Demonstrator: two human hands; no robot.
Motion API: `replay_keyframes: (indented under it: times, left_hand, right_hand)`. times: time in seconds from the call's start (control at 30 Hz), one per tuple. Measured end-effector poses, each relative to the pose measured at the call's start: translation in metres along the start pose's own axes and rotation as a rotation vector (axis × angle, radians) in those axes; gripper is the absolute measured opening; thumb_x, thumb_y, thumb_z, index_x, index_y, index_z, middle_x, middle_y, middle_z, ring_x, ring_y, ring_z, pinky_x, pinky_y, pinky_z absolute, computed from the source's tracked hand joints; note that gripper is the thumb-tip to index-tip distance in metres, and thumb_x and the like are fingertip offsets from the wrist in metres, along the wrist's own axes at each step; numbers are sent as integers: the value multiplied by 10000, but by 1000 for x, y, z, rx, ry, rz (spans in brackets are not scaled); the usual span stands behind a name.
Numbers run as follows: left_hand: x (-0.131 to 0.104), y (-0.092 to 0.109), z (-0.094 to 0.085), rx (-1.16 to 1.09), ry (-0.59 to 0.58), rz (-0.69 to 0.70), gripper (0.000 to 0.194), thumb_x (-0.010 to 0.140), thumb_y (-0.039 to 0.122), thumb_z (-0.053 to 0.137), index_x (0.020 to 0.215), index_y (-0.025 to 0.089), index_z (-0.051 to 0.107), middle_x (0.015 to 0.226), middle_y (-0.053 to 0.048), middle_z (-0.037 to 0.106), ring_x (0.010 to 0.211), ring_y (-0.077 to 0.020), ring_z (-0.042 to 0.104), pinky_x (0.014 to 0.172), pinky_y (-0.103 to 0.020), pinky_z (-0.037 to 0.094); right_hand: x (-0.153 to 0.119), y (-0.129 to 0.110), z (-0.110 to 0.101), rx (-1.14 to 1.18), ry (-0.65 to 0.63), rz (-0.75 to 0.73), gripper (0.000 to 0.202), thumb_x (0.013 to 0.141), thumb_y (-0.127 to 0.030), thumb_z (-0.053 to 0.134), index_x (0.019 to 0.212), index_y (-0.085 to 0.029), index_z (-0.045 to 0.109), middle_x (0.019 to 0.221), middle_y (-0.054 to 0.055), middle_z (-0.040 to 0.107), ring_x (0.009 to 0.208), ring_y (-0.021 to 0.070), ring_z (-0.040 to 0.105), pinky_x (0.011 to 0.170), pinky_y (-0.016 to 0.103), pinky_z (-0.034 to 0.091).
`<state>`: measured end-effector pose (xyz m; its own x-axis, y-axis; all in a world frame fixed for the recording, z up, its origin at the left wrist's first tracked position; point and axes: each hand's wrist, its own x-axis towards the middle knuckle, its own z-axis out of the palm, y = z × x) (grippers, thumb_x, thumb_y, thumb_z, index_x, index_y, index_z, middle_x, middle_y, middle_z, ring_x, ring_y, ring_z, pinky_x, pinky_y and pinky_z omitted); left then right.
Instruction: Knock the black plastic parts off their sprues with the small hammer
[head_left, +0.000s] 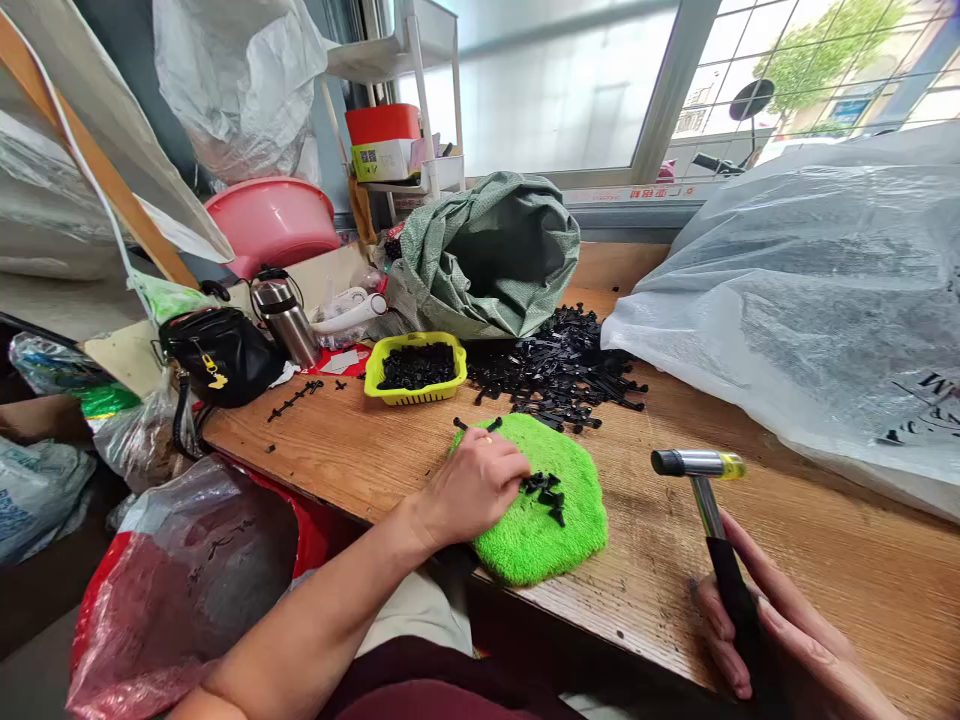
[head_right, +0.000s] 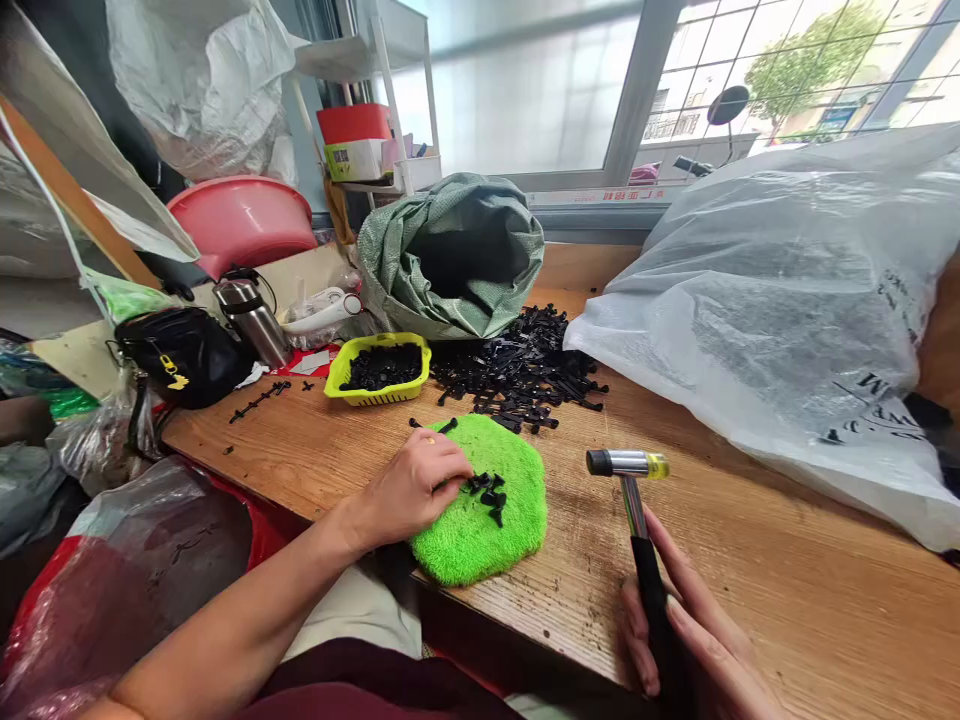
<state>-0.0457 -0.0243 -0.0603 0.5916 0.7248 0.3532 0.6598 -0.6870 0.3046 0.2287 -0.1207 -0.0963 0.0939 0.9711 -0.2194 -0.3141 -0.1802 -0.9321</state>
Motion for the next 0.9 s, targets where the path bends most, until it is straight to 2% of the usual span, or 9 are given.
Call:
replay_keyframes:
  times: [0.13, 0.23, 0.4, 0.5, 0.6, 0.73, 0.9]
  left_hand:
    - [-4, -5, 1, -2, 86, -143, 182, 780, 51, 498, 834, 173, 622, 892, -37, 678, 894, -188, 592, 852, -358, 354]
    - [-6, -3, -2, -26, 147, -154, 204, 783, 60, 506, 911, 173, 617, 939, -42, 666, 936, -198, 570, 835, -355, 366]
    - [-3, 6, -2, -12, 138, -29, 55, 818, 186, 612, 855, 186, 653, 944, -42, 639, 914, -192, 543, 838, -354, 370]
    - [-3, 11, 2, 41, 109, 24, 90, 833, 134, 578, 779, 178, 635, 899, -30, 645, 894, -184, 544, 831, -354, 361]
    - [-6, 12, 7, 39, 116, 100, 132, 857, 101, 530, 775, 171, 607, 873, -15, 664, 858, -166, 557, 838, -354, 360]
    - [-11, 10, 11, -4, 178, 173, 181, 850, 30, 465, 854, 157, 595, 852, -40, 660, 857, -166, 563, 834, -329, 399]
    - [-21, 9, 5, -119, 113, 327, 204, 817, -8, 432, 823, 152, 559, 817, -62, 633, 874, -170, 576, 818, -300, 452]
  right_hand:
    - [-1, -2, 3, 20, -4, -21, 657, 694, -548, 721, 1313, -444, 524, 636, -10, 525, 438, 110, 427, 440, 216, 378]
    - [-4, -5, 7, 22, 1, 0, 666, 688, -558, 730, 1312, -441, 527, 646, -13, 542, 444, 101, 424, 458, 204, 382]
    - [-2, -3, 3, 40, -14, -36, 666, 728, -534, 702, 1349, -392, 504, 643, -8, 541, 442, 111, 420, 452, 218, 393]
    - [2, 1, -2, 53, -94, -67, 633, 755, -507, 688, 1349, -400, 499, 638, -4, 537, 428, 116, 433, 427, 223, 389]
    - [3, 2, -3, 59, -116, -75, 586, 779, -496, 661, 1338, -413, 507, 652, -1, 542, 438, 110, 443, 431, 212, 389]
    - [0, -1, 2, 83, -111, -59, 549, 790, -492, 642, 1321, -432, 516, 662, -2, 542, 453, 100, 447, 442, 193, 380]
    - [-7, -5, 12, 105, -61, -63, 563, 778, -506, 655, 1318, -411, 527, 663, -13, 526, 457, 89, 419, 454, 180, 370]
